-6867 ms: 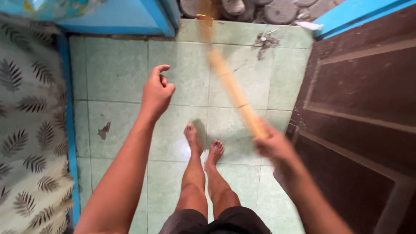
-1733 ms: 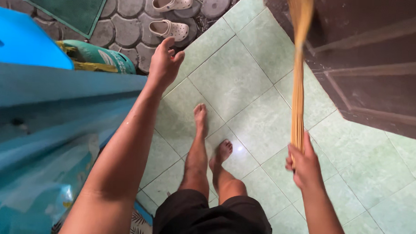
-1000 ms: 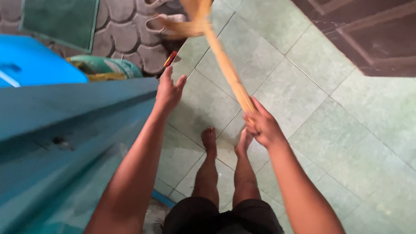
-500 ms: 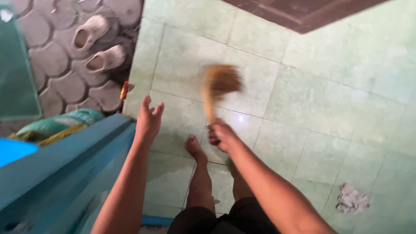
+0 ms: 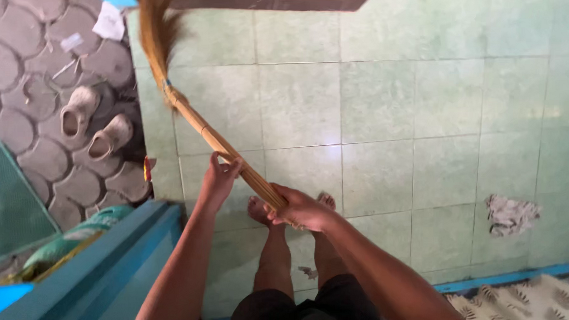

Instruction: The person sweeps a tiled floor using a traditional straw broom. They move around the room, sweeping debris and a piece of cloth into a pile while navigating around furniture and a red bucket.

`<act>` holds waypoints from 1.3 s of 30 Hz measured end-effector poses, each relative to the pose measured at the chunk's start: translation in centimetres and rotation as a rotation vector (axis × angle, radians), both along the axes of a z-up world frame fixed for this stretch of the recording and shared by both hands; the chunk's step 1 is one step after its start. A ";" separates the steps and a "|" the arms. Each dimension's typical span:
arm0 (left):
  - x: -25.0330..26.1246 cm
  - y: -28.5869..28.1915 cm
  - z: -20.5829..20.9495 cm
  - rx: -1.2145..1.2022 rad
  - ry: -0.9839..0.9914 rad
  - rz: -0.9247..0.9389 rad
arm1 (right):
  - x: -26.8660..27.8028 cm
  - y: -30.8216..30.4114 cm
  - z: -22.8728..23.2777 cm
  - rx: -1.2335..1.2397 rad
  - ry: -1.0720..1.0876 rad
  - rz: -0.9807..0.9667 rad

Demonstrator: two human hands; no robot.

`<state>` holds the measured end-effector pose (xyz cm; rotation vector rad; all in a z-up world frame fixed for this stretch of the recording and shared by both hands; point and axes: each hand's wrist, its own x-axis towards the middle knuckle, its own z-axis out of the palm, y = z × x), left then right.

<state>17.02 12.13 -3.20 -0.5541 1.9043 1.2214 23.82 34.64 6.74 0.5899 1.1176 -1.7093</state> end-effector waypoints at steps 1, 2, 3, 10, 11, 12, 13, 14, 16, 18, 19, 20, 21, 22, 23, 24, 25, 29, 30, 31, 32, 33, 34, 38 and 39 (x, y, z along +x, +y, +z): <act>-0.3 1.5 -0.1 0.026 -0.010 0.048 | -0.2 0.7 0.4 -0.042 0.037 -0.021; -0.4 2.9 -0.4 0.052 -0.020 0.096 | -0.5 1.2 0.6 -0.011 0.033 0.004; 0.3 4.1 -0.7 0.072 -0.040 0.151 | -0.4 1.4 0.9 0.016 0.018 0.036; 6.5 4.3 -4.8 -0.328 -0.216 -0.124 | 1.4 4.1 0.4 0.028 -0.280 0.167; 7.2 3.3 -5.9 -0.418 -0.189 -0.232 | 2.2 4.6 -0.3 -0.028 -0.321 0.156; 7.8 2.0 -6.6 -0.507 -0.164 -0.341 | 3.5 5.1 -1.0 -0.084 -0.363 0.145; 8.4 1.0 -7.1 -0.538 -0.087 -0.308 | 5.0 5.8 -2.0 -0.133 -0.408 0.135; 8.7 0.2 -7.3 -0.568 -0.010 -0.275 | 6.8 6.3 -3.2 -0.115 -0.445 0.142; 8.5 1.2 -7.6 -0.589 0.087 -0.215 | 10.2 7.5 -6.7 -0.071 -0.509 0.157; 7.4 2.7 -7.1 -0.571 0.112 -0.168 | 13.6 11.1 -11.1 -0.028 -0.535 -0.046; 6.8 4.0 -6.7 -0.561 0.129 -0.174 | 15.4 13.9 -13.0 -0.002 -0.547 -0.156; 6.2 5.6 -6.2 -0.552 0.146 -0.181 | 16.5 18.2 -14.8 0.018 -0.470 -0.134; 5.4 7.3 -5.7 -0.538 0.174 -0.187 | 16.7 23.3 -16.3 0.046 -0.425 -0.149; 4.8 9.1 -5.1 -0.514 0.165 -0.189 | 16.4 29.2 -17.1 0.066 -0.598 -0.306; 4.1 10.9 -4.6 -0.493 0.160 -0.187 | 15.6 33.8 -17.6 0.337 -0.455 -0.106; 3.4 12.6 -4.0 -0.473 0.156 -0.186 | 14.5 38.8 -17.3 0.409 -0.397 -0.094; 3.0 14.3 -3.4 -0.423 0.160 -0.161 | 12.0 41.9 -17.9 0.359 -0.610 -0.269; -0.5 20.5 -1.4 -0.306 0.182 -0.150 | 4.3 45.9 -15.3 0.734 -0.039 -0.083; -1.4 21.9 -1.0 -0.299 0.191 -0.164 | 3.4 44.9 -13.9 0.768 0.053 -0.093; -2.3 23.0 -0.4 -0.280 0.206 -0.176 | 2.4 43.6 -12.4 0.800 0.144 -0.103; -3.2 23.9 0.1 -0.261 0.221 -0.187 | 1.4 42.2 -10.8 0.868 0.058 0.000; -4.0 24.7 0.6 -0.247 0.235 -0.197 | 0.6 40.1 -9.3 0.927 -0.029 0.105; -4.8 25.5 1.0 -0.228 0.261 -0.200 | 0.7 38.2 -7.3 0.897 0.040 0.161; -8.0 27.1 2.0 -0.183 0.354 -0.234 | 2.6 31.0 -1.5 0.290 -0.219 -0.118; -8.6 27.2 2.1 -0.183 0.370 -0.249 | 3.0 29.4 -1.5 0.124 -0.278 -0.169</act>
